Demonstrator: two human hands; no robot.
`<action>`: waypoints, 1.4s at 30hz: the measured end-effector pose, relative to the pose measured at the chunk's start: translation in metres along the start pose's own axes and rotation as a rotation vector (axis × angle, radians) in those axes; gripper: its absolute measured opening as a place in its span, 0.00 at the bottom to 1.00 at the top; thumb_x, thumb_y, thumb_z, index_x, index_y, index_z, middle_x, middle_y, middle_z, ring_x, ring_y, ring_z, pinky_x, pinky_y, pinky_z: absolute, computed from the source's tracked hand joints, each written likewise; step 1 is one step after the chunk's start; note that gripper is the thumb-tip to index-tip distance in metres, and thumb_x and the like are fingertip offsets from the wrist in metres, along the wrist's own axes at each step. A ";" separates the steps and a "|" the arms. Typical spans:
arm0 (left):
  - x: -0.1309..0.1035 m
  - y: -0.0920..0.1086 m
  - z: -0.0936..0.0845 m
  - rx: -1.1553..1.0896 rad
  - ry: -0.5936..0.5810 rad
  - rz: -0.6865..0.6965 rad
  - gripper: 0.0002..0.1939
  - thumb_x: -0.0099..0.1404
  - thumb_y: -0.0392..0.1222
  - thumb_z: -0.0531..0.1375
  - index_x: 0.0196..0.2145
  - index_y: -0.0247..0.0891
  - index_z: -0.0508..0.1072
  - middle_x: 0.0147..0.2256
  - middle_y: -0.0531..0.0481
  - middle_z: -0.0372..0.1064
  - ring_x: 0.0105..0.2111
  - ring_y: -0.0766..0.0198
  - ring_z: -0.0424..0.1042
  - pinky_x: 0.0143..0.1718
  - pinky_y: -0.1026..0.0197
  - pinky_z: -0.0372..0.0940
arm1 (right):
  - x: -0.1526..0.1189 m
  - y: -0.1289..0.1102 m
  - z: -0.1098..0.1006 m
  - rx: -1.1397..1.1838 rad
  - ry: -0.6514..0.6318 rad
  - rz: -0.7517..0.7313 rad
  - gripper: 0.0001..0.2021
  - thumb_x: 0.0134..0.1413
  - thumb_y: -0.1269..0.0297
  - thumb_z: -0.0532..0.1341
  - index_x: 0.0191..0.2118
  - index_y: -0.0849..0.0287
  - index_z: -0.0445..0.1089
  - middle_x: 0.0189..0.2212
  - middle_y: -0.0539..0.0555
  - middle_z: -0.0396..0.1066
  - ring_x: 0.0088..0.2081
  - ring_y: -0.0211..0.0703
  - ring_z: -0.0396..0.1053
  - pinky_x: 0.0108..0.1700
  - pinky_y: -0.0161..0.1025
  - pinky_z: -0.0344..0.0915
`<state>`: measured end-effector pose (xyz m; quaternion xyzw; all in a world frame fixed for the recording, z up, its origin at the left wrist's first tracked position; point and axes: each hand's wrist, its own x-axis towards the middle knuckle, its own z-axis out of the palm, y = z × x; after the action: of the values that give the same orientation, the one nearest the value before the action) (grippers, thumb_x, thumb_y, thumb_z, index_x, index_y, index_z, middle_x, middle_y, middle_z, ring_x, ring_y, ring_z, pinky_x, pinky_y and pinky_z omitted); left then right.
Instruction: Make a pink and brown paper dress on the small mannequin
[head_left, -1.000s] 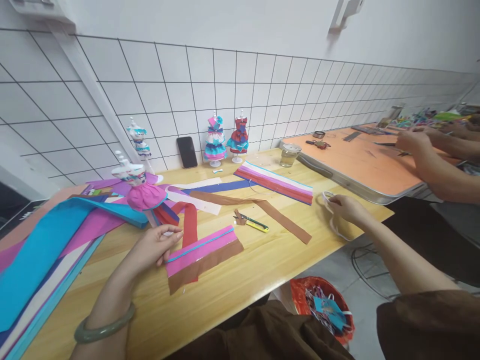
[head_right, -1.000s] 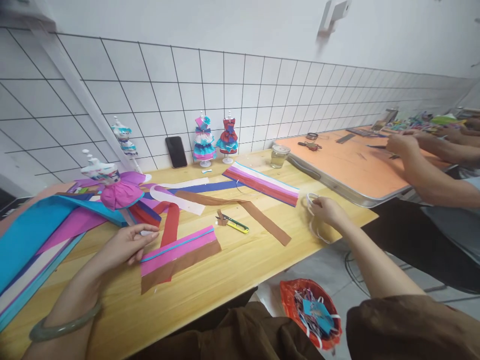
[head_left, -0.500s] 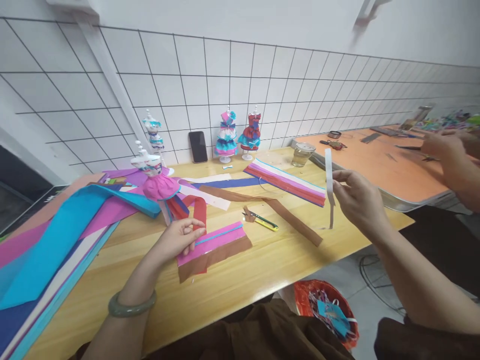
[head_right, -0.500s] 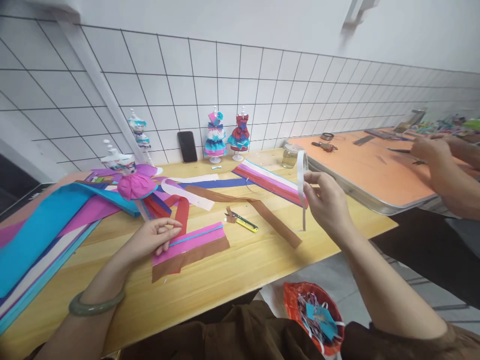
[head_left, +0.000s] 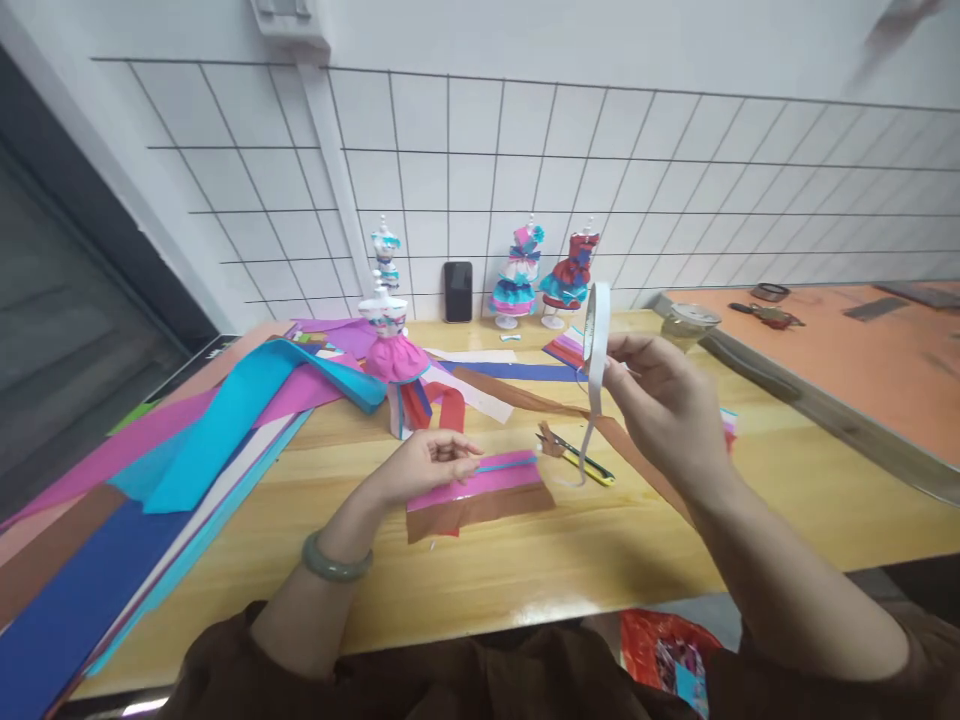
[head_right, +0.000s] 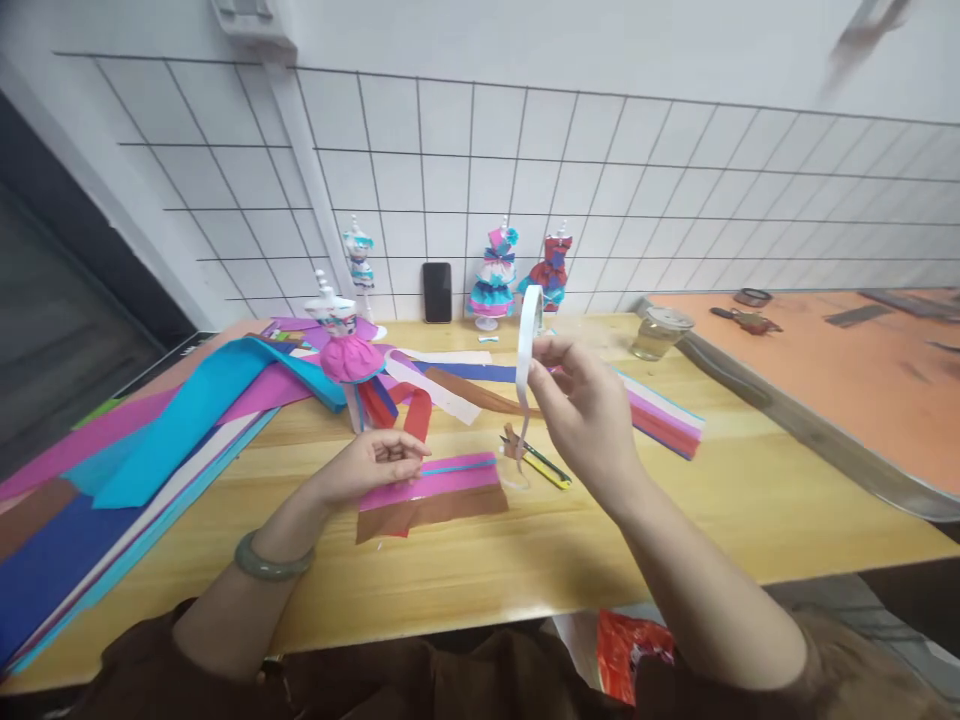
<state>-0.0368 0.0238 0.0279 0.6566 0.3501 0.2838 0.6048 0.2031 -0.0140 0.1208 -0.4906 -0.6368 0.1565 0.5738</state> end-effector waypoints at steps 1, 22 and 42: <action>0.000 0.001 -0.001 -0.026 0.005 0.023 0.16 0.53 0.45 0.63 0.37 0.33 0.72 0.31 0.47 0.72 0.31 0.66 0.71 0.34 0.64 0.65 | 0.002 0.000 0.009 0.019 -0.014 -0.002 0.07 0.54 0.64 0.57 0.39 0.57 0.66 0.35 0.53 0.68 0.39 0.42 0.68 0.40 0.39 0.67; -0.003 -0.006 -0.009 -0.612 -0.255 -0.006 0.23 0.57 0.41 0.61 0.50 0.35 0.62 0.37 0.39 0.71 0.24 0.64 0.73 0.24 0.66 0.65 | 0.006 0.063 0.081 -0.402 -0.002 -0.221 0.07 0.56 0.65 0.53 0.38 0.60 0.66 0.33 0.57 0.69 0.37 0.46 0.65 0.38 0.42 0.63; 0.008 -0.018 -0.011 -0.594 -0.040 -0.316 0.13 0.60 0.41 0.58 0.40 0.28 0.71 0.25 0.47 0.72 0.15 0.74 0.65 0.12 0.73 0.55 | -0.020 0.109 0.086 -0.855 -0.628 -0.003 0.12 0.57 0.66 0.51 0.32 0.61 0.71 0.32 0.60 0.72 0.35 0.47 0.69 0.33 0.37 0.60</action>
<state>-0.0429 0.0372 0.0110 0.3947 0.3376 0.2633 0.8129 0.1730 0.0520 0.0014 -0.6092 -0.7858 0.0213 0.1041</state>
